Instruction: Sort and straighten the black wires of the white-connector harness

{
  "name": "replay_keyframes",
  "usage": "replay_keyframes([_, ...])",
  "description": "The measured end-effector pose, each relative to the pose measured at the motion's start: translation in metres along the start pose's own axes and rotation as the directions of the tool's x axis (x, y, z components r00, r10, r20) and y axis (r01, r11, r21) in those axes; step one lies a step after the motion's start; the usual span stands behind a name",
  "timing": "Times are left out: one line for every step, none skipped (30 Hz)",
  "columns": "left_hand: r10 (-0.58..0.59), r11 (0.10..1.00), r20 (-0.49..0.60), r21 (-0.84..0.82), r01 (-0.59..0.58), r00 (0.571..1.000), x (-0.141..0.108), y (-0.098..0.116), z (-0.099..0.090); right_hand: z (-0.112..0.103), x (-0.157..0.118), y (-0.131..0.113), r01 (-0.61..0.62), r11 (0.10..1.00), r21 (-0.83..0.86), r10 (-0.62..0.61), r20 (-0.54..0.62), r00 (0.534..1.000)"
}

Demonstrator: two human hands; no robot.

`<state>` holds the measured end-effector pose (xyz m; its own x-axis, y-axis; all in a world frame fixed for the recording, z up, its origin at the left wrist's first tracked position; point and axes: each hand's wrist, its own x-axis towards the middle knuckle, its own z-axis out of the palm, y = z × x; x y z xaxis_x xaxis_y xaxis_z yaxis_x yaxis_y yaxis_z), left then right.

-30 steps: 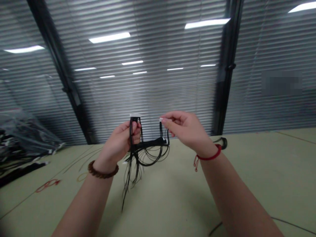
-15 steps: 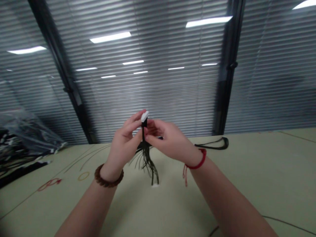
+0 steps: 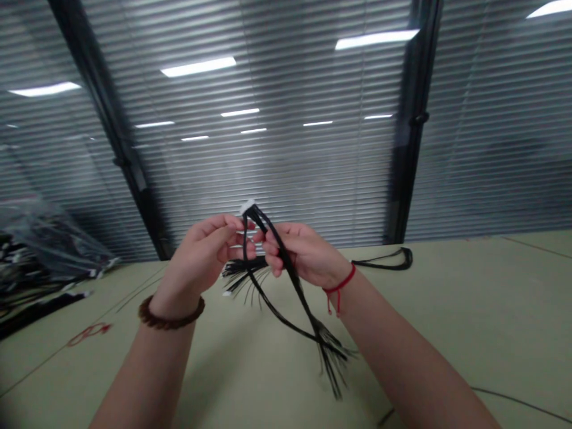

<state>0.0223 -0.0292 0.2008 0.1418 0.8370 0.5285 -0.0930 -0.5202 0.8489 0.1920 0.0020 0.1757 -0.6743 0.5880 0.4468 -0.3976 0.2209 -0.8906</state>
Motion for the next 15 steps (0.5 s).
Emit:
replay_keyframes([-0.030,0.999,0.031,-0.016,0.030,0.999,0.000,0.000,-0.001,0.000,0.000,0.000,-0.018,1.000,0.009,0.018,0.006,1.000])
replay_keyframes([-0.049,0.999,0.072,-0.017,0.050,0.996,-0.001,0.000,-0.001,0.001,0.000,0.001,-0.044,0.999,0.009,0.044,0.019,0.999])
replay_keyframes([-0.056,0.998,0.112,-0.007,0.057,0.992,-0.001,-0.001,-0.001,0.001,0.000,0.003,-0.073,0.997,0.003,0.072,0.037,0.997])
replay_keyframes([-0.052,0.999,0.143,0.012,0.051,0.988,-0.002,-0.002,0.001,0.002,0.001,0.004,-0.097,0.995,-0.009,0.097,0.055,0.994])
replay_keyframes([-0.037,0.999,0.155,0.033,0.032,0.987,-0.002,-0.004,0.002,0.002,0.001,0.006,-0.113,0.993,-0.023,0.114,0.071,0.991])
replay_keyframes([-0.009,0.999,0.144,0.054,0.002,0.990,-0.002,-0.005,0.004,0.003,0.002,0.008,-0.119,0.992,-0.038,0.122,0.083,0.989])
replay_keyframes([0.028,0.997,0.108,0.073,-0.036,0.994,-0.001,-0.007,0.005,0.003,0.003,0.009,-0.116,0.992,-0.056,0.121,0.094,0.988])
replay_keyframes([0.071,0.993,0.054,0.090,-0.075,0.996,0.000,-0.008,0.005,0.002,0.003,0.010,-0.103,0.992,-0.075,0.110,0.102,0.989])
replay_keyframes([0.110,0.989,-0.007,0.105,-0.109,0.994,0.001,-0.009,0.005,0.001,0.004,0.010,-0.078,0.993,-0.094,0.088,0.107,0.990])
replay_keyframes([0.150,0.983,-0.069,0.121,-0.141,0.986,0.002,-0.010,0.003,-0.001,0.005,0.009,-0.040,0.993,-0.111,0.052,0.102,0.993])
replay_keyframes([0.186,0.976,-0.126,0.139,-0.168,0.974,0.004,-0.010,0.000,-0.004,0.005,0.006,0.013,0.992,-0.123,-0.003,0.082,0.997])
replay_keyframes([0.210,0.971,-0.174,0.156,-0.183,0.962,0.006,-0.010,-0.004,-0.007,0.004,0.002,0.084,0.988,-0.133,-0.078,0.049,0.996])
replay_keyframes([0.223,0.967,-0.213,0.172,-0.188,0.951,0.007,-0.011,-0.009,-0.010,0.003,-0.003,0.169,0.975,-0.143,-0.170,0.006,0.985])
replay_keyframes([0.225,0.965,-0.244,0.189,-0.181,0.943,0.009,-0.011,-0.014,-0.014,0.000,-0.010,0.262,0.952,-0.156,-0.272,-0.045,0.961])
replay_keyframes([0.214,0.966,-0.273,0.200,-0.162,0.938,0.011,-0.012,-0.019,-0.016,-0.003,-0.017,0.354,0.918,-0.176,-0.374,-0.094,0.923])
